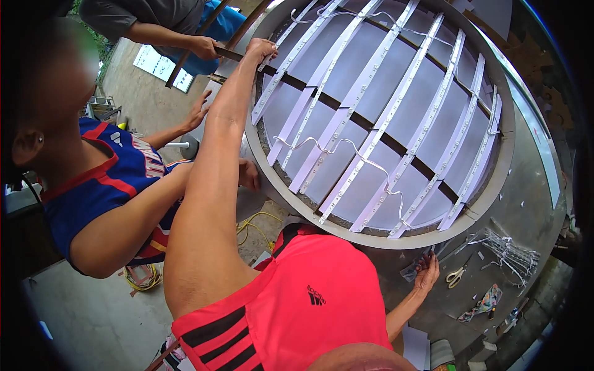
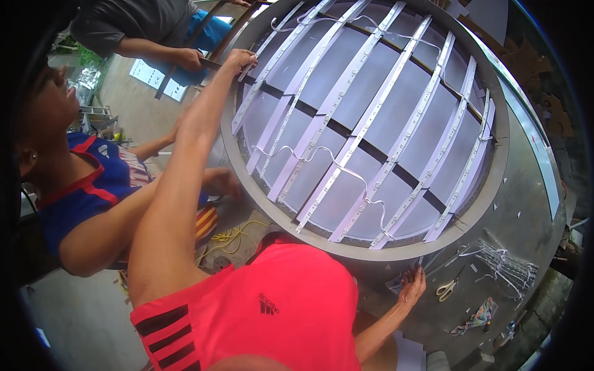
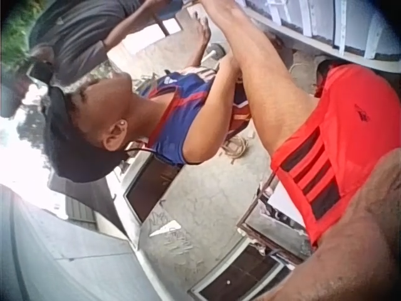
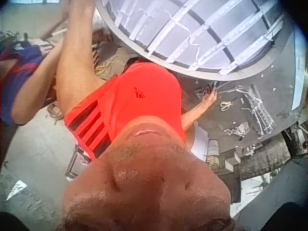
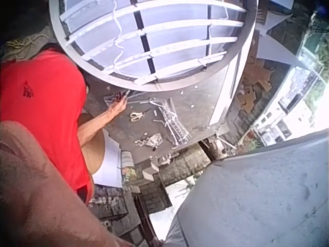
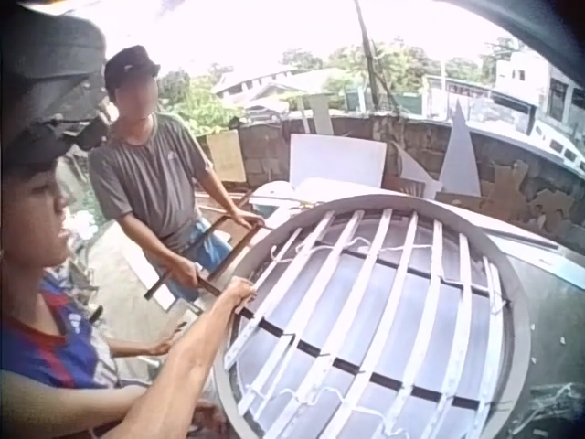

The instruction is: Installing LED strips and wiring inside a circular metal sign housing.

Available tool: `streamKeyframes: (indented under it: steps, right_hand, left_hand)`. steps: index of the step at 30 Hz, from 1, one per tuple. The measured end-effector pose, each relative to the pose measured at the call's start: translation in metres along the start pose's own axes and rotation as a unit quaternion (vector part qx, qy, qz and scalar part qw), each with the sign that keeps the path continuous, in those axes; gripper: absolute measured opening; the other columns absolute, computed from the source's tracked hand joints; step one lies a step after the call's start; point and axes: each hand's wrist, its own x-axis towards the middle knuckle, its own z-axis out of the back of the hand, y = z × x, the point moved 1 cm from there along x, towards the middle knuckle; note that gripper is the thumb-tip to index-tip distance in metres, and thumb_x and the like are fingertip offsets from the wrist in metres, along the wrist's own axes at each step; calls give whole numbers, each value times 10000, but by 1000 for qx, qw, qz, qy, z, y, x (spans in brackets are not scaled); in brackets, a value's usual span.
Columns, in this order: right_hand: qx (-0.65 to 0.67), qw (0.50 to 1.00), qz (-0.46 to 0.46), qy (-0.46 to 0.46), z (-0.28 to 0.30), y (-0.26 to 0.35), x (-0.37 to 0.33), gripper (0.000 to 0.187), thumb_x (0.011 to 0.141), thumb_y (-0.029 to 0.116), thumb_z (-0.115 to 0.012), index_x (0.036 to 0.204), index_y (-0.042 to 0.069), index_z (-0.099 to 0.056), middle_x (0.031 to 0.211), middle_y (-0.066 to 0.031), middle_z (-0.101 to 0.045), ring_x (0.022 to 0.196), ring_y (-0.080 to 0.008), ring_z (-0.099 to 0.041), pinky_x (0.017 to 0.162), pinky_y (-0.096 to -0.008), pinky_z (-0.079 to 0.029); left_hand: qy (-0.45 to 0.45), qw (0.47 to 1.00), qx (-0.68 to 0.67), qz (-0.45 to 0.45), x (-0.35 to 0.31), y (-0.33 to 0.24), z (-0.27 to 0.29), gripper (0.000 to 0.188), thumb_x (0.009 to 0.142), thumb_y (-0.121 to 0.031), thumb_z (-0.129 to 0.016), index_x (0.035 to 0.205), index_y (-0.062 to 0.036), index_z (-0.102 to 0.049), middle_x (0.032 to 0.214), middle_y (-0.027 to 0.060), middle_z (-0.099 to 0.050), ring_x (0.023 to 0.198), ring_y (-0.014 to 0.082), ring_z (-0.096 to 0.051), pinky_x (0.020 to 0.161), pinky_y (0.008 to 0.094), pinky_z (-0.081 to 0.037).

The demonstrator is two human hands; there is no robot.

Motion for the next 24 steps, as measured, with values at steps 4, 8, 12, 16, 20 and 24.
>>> streamKeyframes:
  steps: [4, 8, 12, 16, 20, 24]
  right_hand:
    - [-17, 1000, -4, -2, 7, 2, 5, 408, 938, 315, -650, 1222, 31, -575, 913, -72, -672, 684, -156, -620, 515, -266, -438]
    - [-23, 1000, -11, 10, 6, 5, 14, 409, 937, 317, -651, 1224, 35, -577, 926, -68, -671, 689, -157, -619, 518, -267, -440]
    - [-30, 999, -22, 11, 10, 2, 22, 438, 924, 331, -668, 1238, 39, -576, 943, -69, -671, 703, -157, -622, 529, -271, -443]
    - [-38, 999, -29, 14, 12, -4, 26, 469, 912, 344, -682, 1252, 40, -573, 953, -69, -669, 713, -156, -623, 545, -272, -447]
    - [-30, 999, -31, 15, 16, -8, 26, 462, 911, 338, -684, 1249, 43, -576, 960, -67, -668, 719, -158, -621, 557, -276, -449]
    - [-24, 999, -35, 14, 16, -11, 24, 446, 914, 327, -681, 1247, 47, -579, 950, -62, -663, 720, -162, -617, 568, -284, -448]
  left_hand:
    - [7, 1000, 1, -9, -4, 0, -9, 237, 839, 50, -636, 1073, 64, -674, 854, 184, -718, 686, 217, -703, 601, 317, -589]
    - [35, 999, 17, -32, -11, 6, 1, 256, 923, -82, -613, 1141, 49, -644, 929, 149, -707, 747, 178, -660, 670, 290, -531]
    - [65, 997, 13, -43, -17, 6, 3, 289, 998, -182, -512, 1141, 30, -648, 951, 115, -688, 767, 157, -623, 676, 297, -512]
    - [78, 995, -4, -58, -22, 7, 7, 343, 1032, -234, -442, 1132, 16, -653, 953, 102, -679, 810, 161, -615, 717, 321, -496]
    - [83, 994, 13, -66, -25, 5, 6, 357, 1035, -240, -432, 1139, 22, -650, 973, 102, -682, 843, 169, -618, 740, 335, -485]
    - [80, 994, 15, -76, -23, 8, 10, 346, 1029, -224, -441, 1159, 24, -644, 1012, 113, -688, 887, 180, -631, 752, 330, -487]
